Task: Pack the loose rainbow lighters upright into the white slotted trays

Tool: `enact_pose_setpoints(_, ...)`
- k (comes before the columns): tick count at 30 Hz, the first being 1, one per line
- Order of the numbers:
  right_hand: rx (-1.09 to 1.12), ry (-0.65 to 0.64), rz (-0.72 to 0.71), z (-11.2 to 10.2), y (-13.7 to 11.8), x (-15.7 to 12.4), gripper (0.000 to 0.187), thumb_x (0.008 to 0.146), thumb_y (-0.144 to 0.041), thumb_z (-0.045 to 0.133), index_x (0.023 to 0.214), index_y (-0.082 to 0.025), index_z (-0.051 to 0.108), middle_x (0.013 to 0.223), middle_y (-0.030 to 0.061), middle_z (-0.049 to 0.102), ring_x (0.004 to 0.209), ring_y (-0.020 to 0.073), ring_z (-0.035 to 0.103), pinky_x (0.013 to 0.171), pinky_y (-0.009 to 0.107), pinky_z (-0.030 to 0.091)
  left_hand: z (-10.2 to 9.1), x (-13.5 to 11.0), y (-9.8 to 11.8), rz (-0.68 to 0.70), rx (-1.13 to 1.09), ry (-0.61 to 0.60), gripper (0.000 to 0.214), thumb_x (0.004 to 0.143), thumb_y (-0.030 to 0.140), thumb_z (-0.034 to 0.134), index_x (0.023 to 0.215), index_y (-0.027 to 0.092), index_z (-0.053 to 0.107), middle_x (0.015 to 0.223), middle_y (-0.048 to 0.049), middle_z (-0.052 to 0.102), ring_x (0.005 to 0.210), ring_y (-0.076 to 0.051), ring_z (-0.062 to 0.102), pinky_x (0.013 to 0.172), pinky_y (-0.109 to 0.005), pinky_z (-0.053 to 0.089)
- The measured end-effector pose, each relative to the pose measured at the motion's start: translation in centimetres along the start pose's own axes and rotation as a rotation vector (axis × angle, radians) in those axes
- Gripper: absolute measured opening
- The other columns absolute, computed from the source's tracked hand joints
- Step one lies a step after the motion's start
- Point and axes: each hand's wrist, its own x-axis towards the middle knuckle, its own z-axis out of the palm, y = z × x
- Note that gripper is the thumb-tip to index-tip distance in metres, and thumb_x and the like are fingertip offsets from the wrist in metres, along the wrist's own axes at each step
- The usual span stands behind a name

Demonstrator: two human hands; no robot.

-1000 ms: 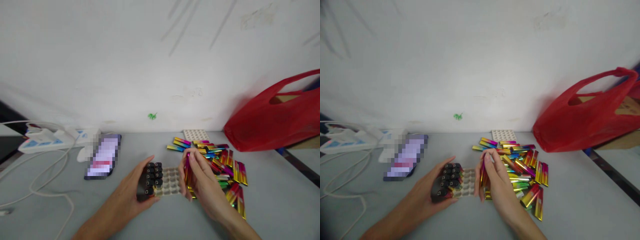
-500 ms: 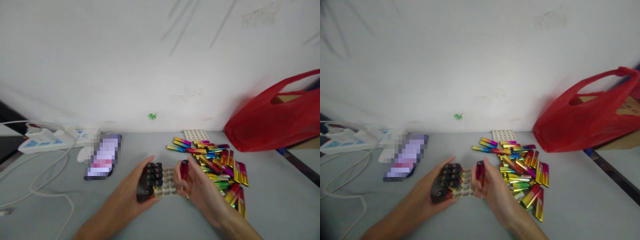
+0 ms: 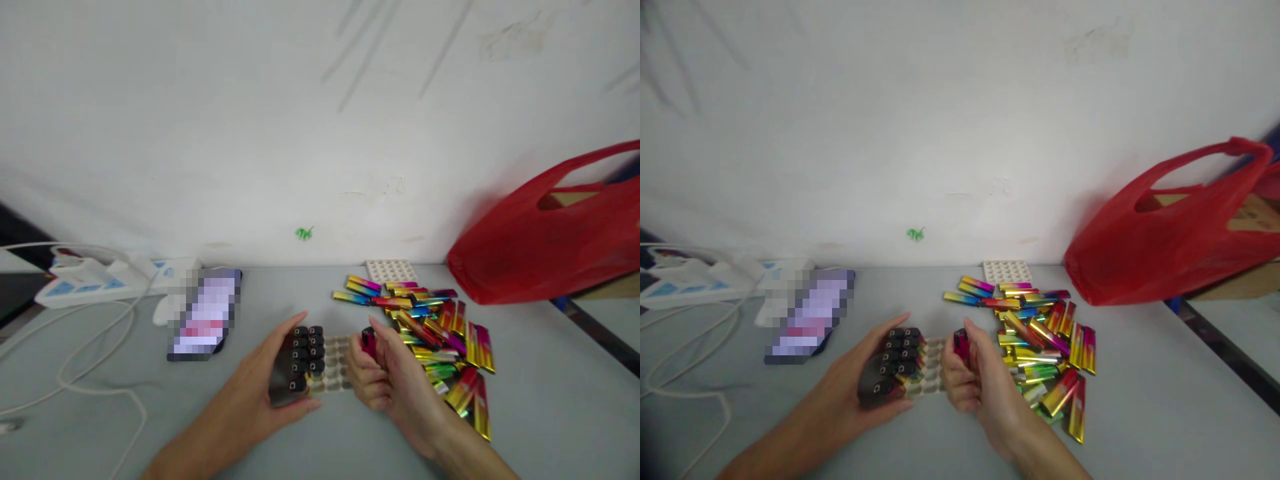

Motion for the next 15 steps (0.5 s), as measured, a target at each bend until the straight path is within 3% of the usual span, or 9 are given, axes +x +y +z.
enact_pose_setpoints(8,-0.021,-0.022,0.02,-0.46,0.24,0.03,0.065,0.092,-0.076,0.07,0.07,-0.023,0.039,0.061,-0.0125,0.022,0.051,0.0058,0.009,0.045,0.022,0.006,-0.73,0.34,0.18,-0.071,-0.145,-0.029,0.099,0.084,0.036,0.096,0.167,0.039,0.043,0.158,-0.0091,0.067,0.143,-0.036,0.068,0.123,-0.054,0.055)
enact_pose_setpoints(15,-0.038,-0.021,0.0,-0.02,-0.03,-0.05,0.065,0.09,-0.075,0.072,0.07,-0.023,0.04,0.061,-0.0126,0.023,0.051,0.006,0.011,0.046,0.021,0.008,-0.86,0.73,0.25,-0.092,-0.227,-0.051,0.108,0.075,0.032,0.103,0.166,0.039,0.045,0.153,-0.0079,0.07,0.14,-0.035,0.07,0.125,-0.052,0.053)
